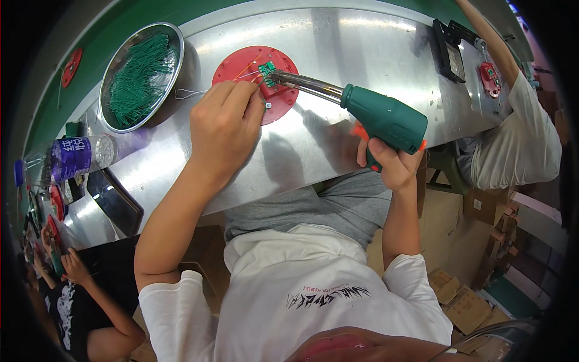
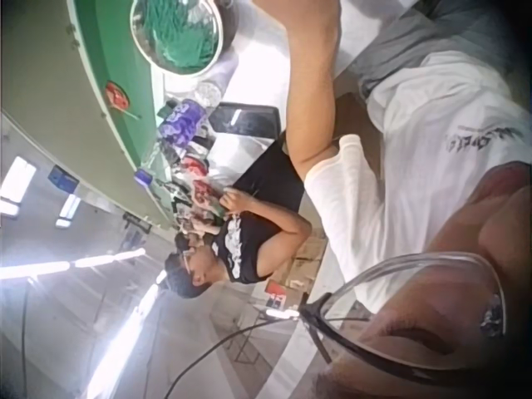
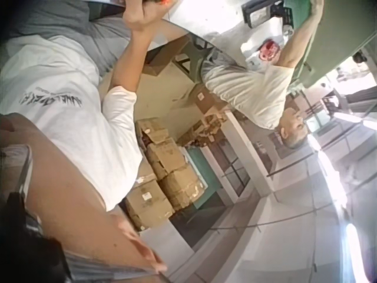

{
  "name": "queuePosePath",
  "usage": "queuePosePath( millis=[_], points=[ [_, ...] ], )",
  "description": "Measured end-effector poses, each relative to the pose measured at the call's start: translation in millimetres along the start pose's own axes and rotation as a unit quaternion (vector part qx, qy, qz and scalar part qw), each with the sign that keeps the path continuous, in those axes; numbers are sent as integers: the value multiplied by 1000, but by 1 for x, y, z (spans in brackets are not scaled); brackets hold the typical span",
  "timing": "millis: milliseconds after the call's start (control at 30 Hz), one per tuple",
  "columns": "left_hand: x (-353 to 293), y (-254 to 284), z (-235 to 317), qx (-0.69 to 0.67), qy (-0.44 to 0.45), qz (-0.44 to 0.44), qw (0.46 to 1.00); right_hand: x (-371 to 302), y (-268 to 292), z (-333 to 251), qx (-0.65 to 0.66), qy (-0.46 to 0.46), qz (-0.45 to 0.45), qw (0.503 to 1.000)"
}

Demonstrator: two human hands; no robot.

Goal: Soldering components onto circular red circuit boards on an assembly line.

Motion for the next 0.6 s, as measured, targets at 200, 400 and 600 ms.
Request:
queuePosePath(
  millis=[200,400,600],
  points=[
    [1,1,0,5,-6,-2,1000,0,1,2,1,-9,9,1000],
    [1,1,-1,6,-2,-2,1000,-1,4,13,-8,-26,-39,999],
    [0,1,-1,5,0,-1,1000,-2,9,12,14,-8,6,1000]
  ],
)
Point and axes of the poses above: each hand's wrist, its own x-axis towards the middle knuckle, its own y-axis out of the back of the hand, z = x × y, the point moved 9 cm from there along x, towards the middle knuckle, and after that the axes turned 8 degrees about y, right-handed, at the moved point
